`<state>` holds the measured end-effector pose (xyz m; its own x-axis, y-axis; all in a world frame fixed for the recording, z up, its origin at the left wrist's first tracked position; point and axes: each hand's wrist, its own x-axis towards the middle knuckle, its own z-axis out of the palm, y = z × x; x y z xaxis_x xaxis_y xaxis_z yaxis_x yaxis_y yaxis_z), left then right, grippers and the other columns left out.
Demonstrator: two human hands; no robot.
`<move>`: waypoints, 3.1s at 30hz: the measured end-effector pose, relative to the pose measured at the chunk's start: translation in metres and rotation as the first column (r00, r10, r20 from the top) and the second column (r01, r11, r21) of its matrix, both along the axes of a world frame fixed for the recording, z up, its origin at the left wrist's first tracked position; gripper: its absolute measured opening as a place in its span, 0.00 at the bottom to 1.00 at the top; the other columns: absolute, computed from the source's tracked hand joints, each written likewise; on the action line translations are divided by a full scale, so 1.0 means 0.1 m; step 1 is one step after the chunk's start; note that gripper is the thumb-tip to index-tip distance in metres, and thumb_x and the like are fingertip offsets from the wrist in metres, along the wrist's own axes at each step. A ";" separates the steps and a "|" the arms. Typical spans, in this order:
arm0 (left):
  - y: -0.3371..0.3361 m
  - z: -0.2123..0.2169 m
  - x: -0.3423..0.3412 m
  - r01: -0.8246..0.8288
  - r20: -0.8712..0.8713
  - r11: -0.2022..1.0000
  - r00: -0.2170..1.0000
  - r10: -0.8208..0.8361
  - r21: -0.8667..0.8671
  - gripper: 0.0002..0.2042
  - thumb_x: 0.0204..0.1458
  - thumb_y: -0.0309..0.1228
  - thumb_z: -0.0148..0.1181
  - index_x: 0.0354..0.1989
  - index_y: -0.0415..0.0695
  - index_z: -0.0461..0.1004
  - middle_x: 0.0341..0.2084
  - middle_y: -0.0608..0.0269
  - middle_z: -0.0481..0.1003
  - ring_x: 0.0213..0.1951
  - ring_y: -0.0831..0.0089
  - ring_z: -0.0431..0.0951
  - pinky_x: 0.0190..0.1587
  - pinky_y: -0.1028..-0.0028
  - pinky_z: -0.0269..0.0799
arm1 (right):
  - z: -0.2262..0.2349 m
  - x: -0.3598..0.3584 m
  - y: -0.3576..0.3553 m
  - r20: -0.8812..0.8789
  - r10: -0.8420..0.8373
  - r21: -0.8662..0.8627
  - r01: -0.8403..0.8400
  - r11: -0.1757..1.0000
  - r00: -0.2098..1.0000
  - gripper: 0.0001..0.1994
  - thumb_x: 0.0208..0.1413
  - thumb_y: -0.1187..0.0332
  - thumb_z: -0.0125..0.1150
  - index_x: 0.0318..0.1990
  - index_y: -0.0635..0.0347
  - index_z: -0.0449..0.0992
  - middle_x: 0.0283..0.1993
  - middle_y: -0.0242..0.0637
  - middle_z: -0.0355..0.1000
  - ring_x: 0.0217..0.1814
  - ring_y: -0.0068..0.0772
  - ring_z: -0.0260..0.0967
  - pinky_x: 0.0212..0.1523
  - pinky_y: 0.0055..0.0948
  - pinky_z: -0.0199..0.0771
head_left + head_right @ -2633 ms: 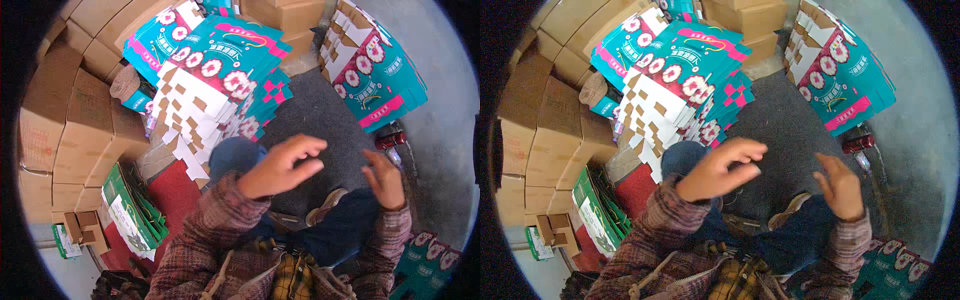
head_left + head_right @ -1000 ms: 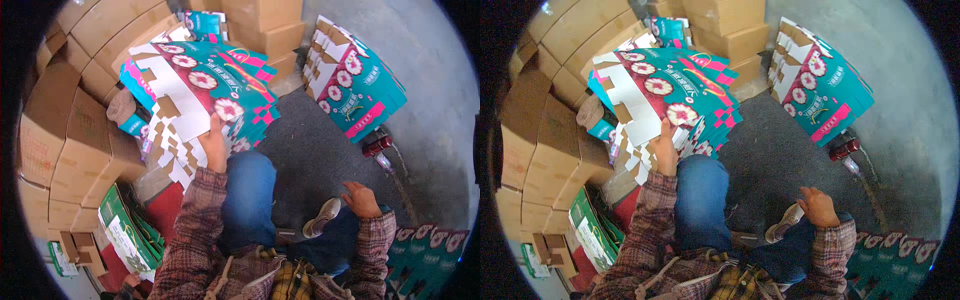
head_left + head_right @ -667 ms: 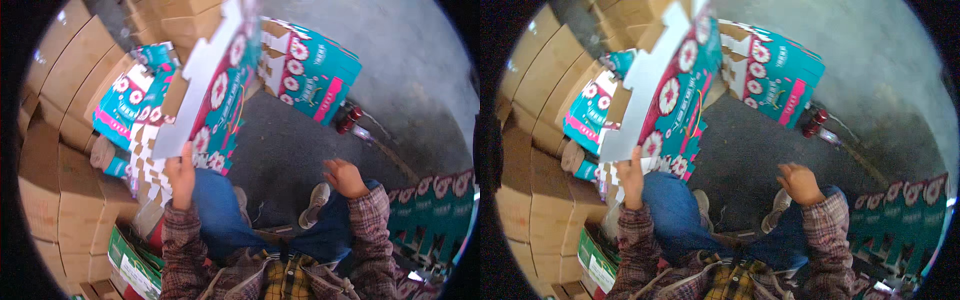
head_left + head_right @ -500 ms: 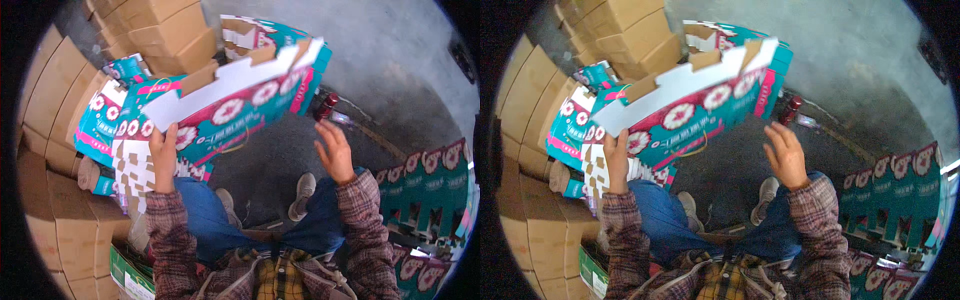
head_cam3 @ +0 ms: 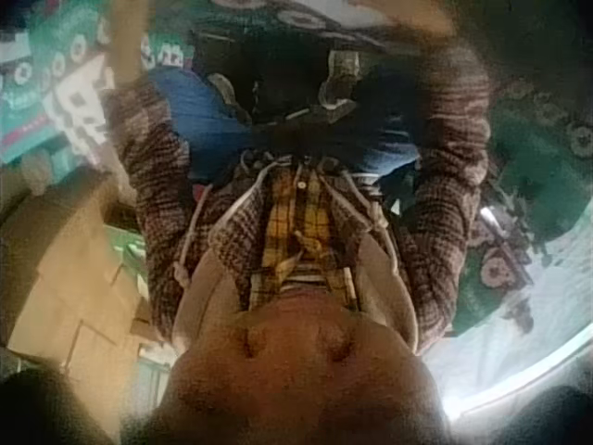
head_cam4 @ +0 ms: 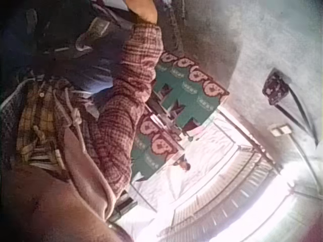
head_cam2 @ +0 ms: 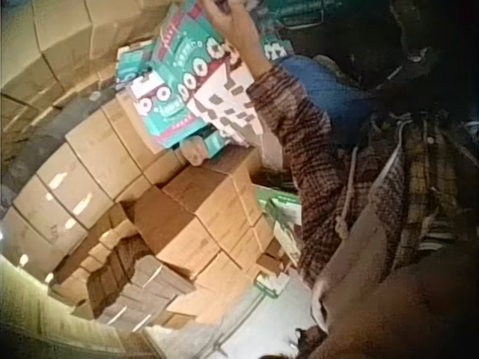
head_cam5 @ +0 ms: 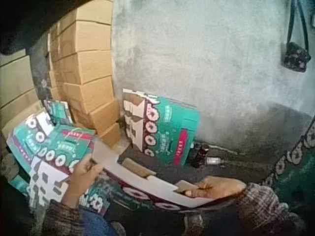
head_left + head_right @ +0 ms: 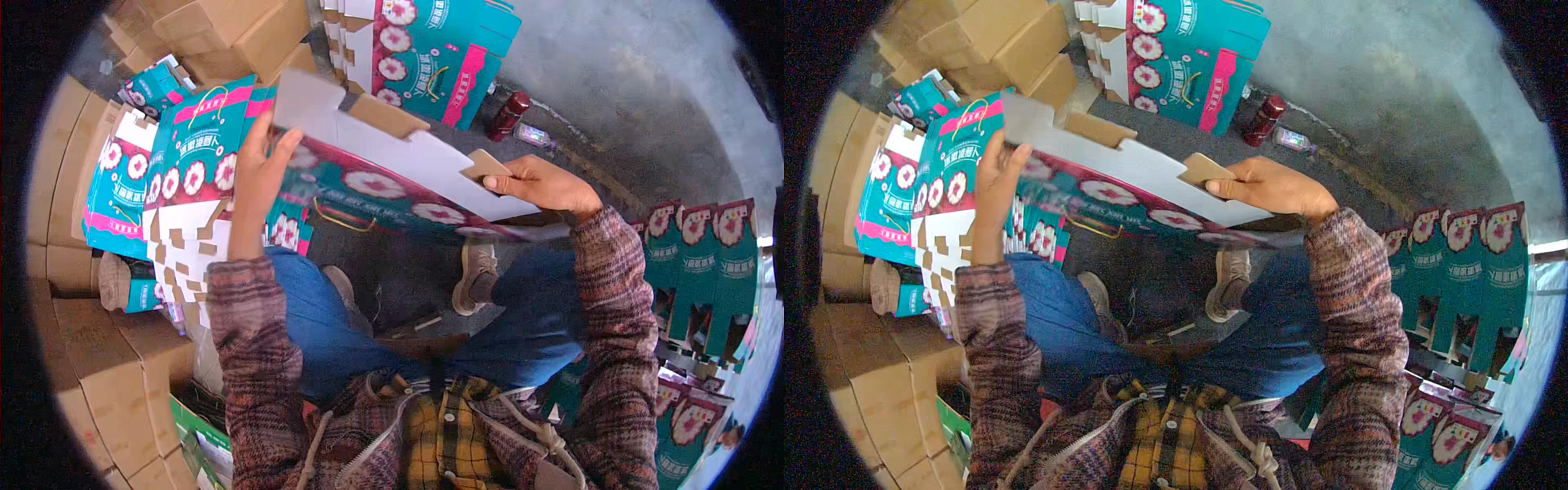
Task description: The person folds flat cardboard boxes into shape by hand and stacks the assembled boxes on the floor.
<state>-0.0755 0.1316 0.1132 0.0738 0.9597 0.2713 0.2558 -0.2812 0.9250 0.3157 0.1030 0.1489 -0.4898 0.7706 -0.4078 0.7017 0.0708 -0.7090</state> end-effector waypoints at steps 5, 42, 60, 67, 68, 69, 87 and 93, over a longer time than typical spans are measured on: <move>-0.06 -0.40 0.37 -0.274 -0.359 0.905 0.850 0.386 0.325 0.35 0.47 0.33 0.66 0.63 0.37 0.59 0.56 0.48 0.64 0.55 0.58 0.67 0.58 0.64 0.62 | -0.36 -0.12 0.22 -0.163 -0.073 0.080 0.087 0.993 0.984 0.28 0.61 0.44 0.51 0.42 0.65 0.78 0.30 0.34 0.75 0.34 0.22 0.68 0.37 0.28 0.70; -1.05 -0.48 0.64 0.400 -0.711 0.916 0.632 -0.310 -0.044 0.43 0.40 0.29 0.67 0.68 0.55 0.54 0.60 0.44 0.59 0.54 0.45 0.68 0.54 0.58 0.68 | -0.97 -0.01 0.78 -0.159 -0.505 0.477 0.514 0.713 0.848 0.23 0.63 0.55 0.48 0.31 0.73 0.73 0.28 0.63 0.70 0.34 0.64 0.70 0.35 0.50 0.69; -1.14 -0.72 0.99 0.443 -0.792 0.897 0.545 -0.274 -0.006 0.34 0.47 0.54 0.60 0.63 0.55 0.64 0.65 0.43 0.53 0.67 0.47 0.51 0.65 0.50 0.48 | -0.97 -0.04 0.66 -0.094 -0.447 0.507 0.429 0.748 0.890 0.23 0.63 0.55 0.45 0.34 0.72 0.72 0.36 0.65 0.70 0.44 0.66 0.68 0.44 0.51 0.68; -1.32 -0.73 0.91 0.506 -0.606 0.848 0.628 -0.488 -0.158 0.33 0.49 0.55 0.57 0.61 0.50 0.67 0.67 0.47 0.51 0.69 0.48 0.47 0.67 0.51 0.41 | -0.87 -0.02 0.59 -0.059 -0.454 0.539 0.411 0.735 0.889 0.22 0.62 0.56 0.46 0.36 0.73 0.73 0.38 0.65 0.71 0.45 0.65 0.69 0.46 0.50 0.68; -1.36 -0.74 0.90 0.509 -0.567 0.848 0.659 -0.495 -0.148 0.32 0.49 0.55 0.57 0.61 0.49 0.67 0.67 0.47 0.52 0.69 0.48 0.47 0.67 0.51 0.41 | -0.88 0.01 0.60 -0.051 -0.462 0.536 0.415 0.736 0.885 0.22 0.62 0.56 0.46 0.36 0.73 0.73 0.38 0.64 0.71 0.45 0.65 0.69 0.46 0.50 0.68; -1.38 -0.73 0.90 0.507 -0.532 0.851 0.688 -0.494 -0.135 0.32 0.50 0.54 0.56 0.60 0.48 0.68 0.67 0.48 0.52 0.69 0.48 0.47 0.68 0.51 0.40 | -0.87 0.00 0.63 -0.049 -0.465 0.536 0.416 0.735 0.884 0.22 0.62 0.57 0.46 0.36 0.73 0.73 0.38 0.64 0.71 0.45 0.65 0.69 0.46 0.50 0.68; -1.53 -1.02 1.83 0.201 -0.772 0.965 0.636 0.004 0.170 0.23 0.49 0.30 0.55 0.54 0.34 0.65 0.52 0.43 0.65 0.56 0.48 0.63 0.60 0.52 0.57 | -1.02 0.05 0.61 -0.297 -0.509 0.154 0.566 0.810 0.808 0.18 0.58 0.60 0.46 0.45 0.68 0.71 0.36 0.59 0.73 0.41 0.59 0.74 0.42 0.46 0.74; -1.56 -0.79 2.10 0.131 -0.701 0.986 0.713 -0.022 0.103 0.32 0.48 0.46 0.60 0.53 0.31 0.65 0.55 0.41 0.62 0.59 0.46 0.59 0.63 0.49 0.48 | -0.96 -0.04 0.48 -0.330 -0.498 0.163 0.568 0.807 0.802 0.16 0.60 0.64 0.44 0.49 0.65 0.68 0.30 0.38 0.73 0.26 0.30 0.75 0.24 0.32 0.77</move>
